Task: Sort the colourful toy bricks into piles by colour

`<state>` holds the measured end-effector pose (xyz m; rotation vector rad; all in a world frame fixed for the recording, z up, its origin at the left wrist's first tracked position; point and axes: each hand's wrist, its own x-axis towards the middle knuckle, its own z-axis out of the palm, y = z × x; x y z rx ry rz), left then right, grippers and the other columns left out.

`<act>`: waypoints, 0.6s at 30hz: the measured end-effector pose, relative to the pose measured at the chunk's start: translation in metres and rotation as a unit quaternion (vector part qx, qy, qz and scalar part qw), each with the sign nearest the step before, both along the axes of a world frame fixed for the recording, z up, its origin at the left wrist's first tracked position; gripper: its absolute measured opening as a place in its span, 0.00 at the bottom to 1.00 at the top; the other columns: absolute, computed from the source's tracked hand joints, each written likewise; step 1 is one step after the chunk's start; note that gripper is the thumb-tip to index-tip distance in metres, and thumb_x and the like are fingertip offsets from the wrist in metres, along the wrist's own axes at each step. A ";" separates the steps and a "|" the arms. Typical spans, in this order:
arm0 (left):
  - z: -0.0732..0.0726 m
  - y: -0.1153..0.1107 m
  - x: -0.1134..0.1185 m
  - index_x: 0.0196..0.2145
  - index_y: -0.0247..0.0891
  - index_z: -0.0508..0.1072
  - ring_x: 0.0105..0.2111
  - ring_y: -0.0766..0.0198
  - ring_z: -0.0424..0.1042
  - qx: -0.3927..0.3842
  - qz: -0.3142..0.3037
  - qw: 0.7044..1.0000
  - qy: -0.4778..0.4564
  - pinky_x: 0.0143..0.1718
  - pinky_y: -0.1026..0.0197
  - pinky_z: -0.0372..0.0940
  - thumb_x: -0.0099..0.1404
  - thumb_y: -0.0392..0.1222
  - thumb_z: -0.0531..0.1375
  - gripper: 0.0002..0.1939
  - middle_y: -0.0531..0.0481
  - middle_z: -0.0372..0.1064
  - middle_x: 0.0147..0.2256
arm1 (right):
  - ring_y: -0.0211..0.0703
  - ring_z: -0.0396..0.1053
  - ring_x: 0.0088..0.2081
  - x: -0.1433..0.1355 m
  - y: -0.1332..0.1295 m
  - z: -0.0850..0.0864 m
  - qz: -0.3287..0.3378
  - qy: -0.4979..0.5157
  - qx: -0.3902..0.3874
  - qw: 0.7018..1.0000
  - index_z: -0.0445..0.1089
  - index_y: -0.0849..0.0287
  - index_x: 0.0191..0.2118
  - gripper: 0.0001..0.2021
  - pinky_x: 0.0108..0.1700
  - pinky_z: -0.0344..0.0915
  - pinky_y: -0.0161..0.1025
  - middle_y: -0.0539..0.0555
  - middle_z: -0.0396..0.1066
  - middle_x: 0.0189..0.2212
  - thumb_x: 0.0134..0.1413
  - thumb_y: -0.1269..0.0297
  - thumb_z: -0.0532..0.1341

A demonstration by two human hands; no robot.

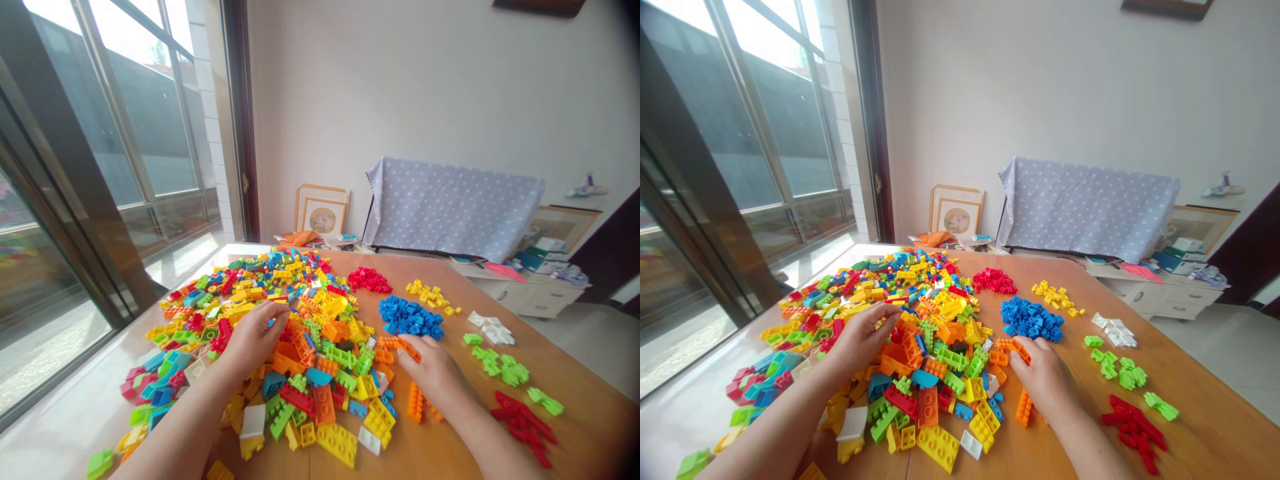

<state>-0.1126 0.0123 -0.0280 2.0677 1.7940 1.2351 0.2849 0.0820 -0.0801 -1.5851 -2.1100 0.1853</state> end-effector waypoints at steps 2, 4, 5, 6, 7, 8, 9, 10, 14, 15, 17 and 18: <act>-0.001 0.001 0.000 0.41 0.44 0.76 0.40 0.56 0.75 -0.002 -0.001 1.000 0.001 0.41 0.58 0.66 0.73 0.50 0.54 0.13 0.48 0.77 0.40 | 0.52 0.75 0.46 -0.023 0.001 0.015 0.018 0.054 0.003 0.998 0.76 0.52 0.54 0.20 0.51 0.69 0.46 0.58 0.75 0.46 0.62 0.52 0.56; -0.001 0.001 0.000 0.42 0.44 0.76 0.41 0.56 0.75 -0.003 -0.003 1.000 0.006 0.41 0.58 0.67 0.73 0.50 0.53 0.14 0.47 0.77 0.40 | 0.52 0.75 0.46 -0.059 0.000 0.033 0.058 0.101 0.002 0.993 0.77 0.52 0.52 0.20 0.50 0.70 0.46 0.58 0.76 0.45 0.62 0.51 0.58; -0.001 0.001 0.000 0.42 0.44 0.76 0.41 0.55 0.75 -0.003 -0.004 1.000 0.008 0.41 0.58 0.67 0.73 0.50 0.53 0.14 0.47 0.77 0.40 | 0.52 0.75 0.45 -0.081 -0.001 0.042 0.074 0.124 0.005 0.990 0.78 0.53 0.52 0.20 0.50 0.71 0.47 0.58 0.77 0.45 0.62 0.50 0.58; -0.001 0.001 0.000 0.42 0.44 0.76 0.41 0.55 0.75 -0.003 -0.003 1.000 0.009 0.40 0.57 0.67 0.73 0.50 0.53 0.14 0.47 0.77 0.40 | 0.52 0.75 0.45 -0.103 -0.002 0.051 0.096 0.148 0.008 0.984 0.78 0.53 0.52 0.20 0.51 0.71 0.48 0.58 0.77 0.45 0.62 0.49 0.59; -0.001 0.001 0.000 0.42 0.44 0.76 0.41 0.55 0.75 -0.003 -0.003 1.000 0.010 0.40 0.57 0.67 0.73 0.50 0.53 0.14 0.47 0.77 0.40 | 0.52 0.75 0.46 -0.125 -0.003 0.059 0.122 0.177 0.007 0.977 0.78 0.54 0.53 0.21 0.52 0.70 0.48 0.59 0.77 0.46 0.63 0.48 0.59; -0.001 0.000 0.000 0.43 0.44 0.76 0.41 0.55 0.75 -0.003 -0.001 1.000 0.010 0.40 0.57 0.67 0.73 0.50 0.53 0.14 0.47 0.77 0.40 | 0.53 0.75 0.47 -0.146 -0.005 0.065 0.136 0.217 0.010 0.967 0.77 0.55 0.54 0.23 0.52 0.71 0.49 0.59 0.78 0.46 0.63 0.46 0.59; -0.001 0.000 0.000 0.43 0.44 0.76 0.41 0.55 0.75 0.001 0.004 1.000 0.008 0.41 0.57 0.67 0.74 0.50 0.54 0.14 0.47 0.77 0.40 | 0.53 0.75 0.48 -0.164 -0.006 0.071 0.153 0.257 0.001 0.954 0.77 0.55 0.55 0.24 0.53 0.71 0.49 0.60 0.78 0.47 0.64 0.45 0.59; -0.001 0.000 0.000 0.43 0.44 0.76 0.41 0.55 0.76 0.005 0.009 1.000 0.006 0.41 0.57 0.67 0.74 0.51 0.54 0.14 0.47 0.77 0.40 | 0.52 0.75 0.49 -0.178 -0.007 0.074 0.174 0.298 -0.018 0.938 0.77 0.56 0.55 0.25 0.54 0.71 0.49 0.59 0.78 0.48 0.65 0.44 0.58; -0.001 -0.001 0.000 0.46 0.43 0.75 0.43 0.55 0.75 0.016 0.026 1.000 0.003 0.44 0.57 0.67 0.75 0.53 0.52 0.16 0.46 0.77 0.43 | 0.50 0.73 0.54 -0.185 -0.010 0.076 0.188 0.415 -0.037 0.890 0.77 0.57 0.53 0.24 0.58 0.69 0.47 0.57 0.77 0.52 0.67 0.44 0.56; -0.001 -0.001 0.000 0.46 0.43 0.75 0.44 0.55 0.75 0.015 0.027 1.000 0.005 0.44 0.57 0.67 0.75 0.53 0.52 0.16 0.46 0.77 0.43 | 0.51 0.74 0.54 -0.175 -0.009 0.075 0.175 0.424 -0.036 0.888 0.77 0.57 0.52 0.23 0.57 0.69 0.47 0.57 0.78 0.51 0.67 0.45 0.57; -0.002 0.000 -0.001 0.46 0.43 0.75 0.44 0.55 0.75 0.015 0.029 0.999 0.012 0.44 0.57 0.67 0.75 0.54 0.52 0.17 0.46 0.76 0.43 | 0.52 0.75 0.50 -0.145 -0.004 0.071 0.128 0.426 -0.033 0.895 0.78 0.57 0.49 0.23 0.52 0.71 0.47 0.57 0.79 0.47 0.65 0.44 0.58; -0.002 0.001 -0.001 0.46 0.43 0.75 0.44 0.55 0.75 0.017 0.029 0.999 0.016 0.44 0.57 0.67 0.74 0.54 0.52 0.17 0.46 0.76 0.43 | 0.52 0.76 0.48 -0.126 -0.002 0.069 0.093 0.420 -0.025 0.902 0.78 0.58 0.48 0.23 0.49 0.72 0.46 0.57 0.79 0.45 0.64 0.44 0.59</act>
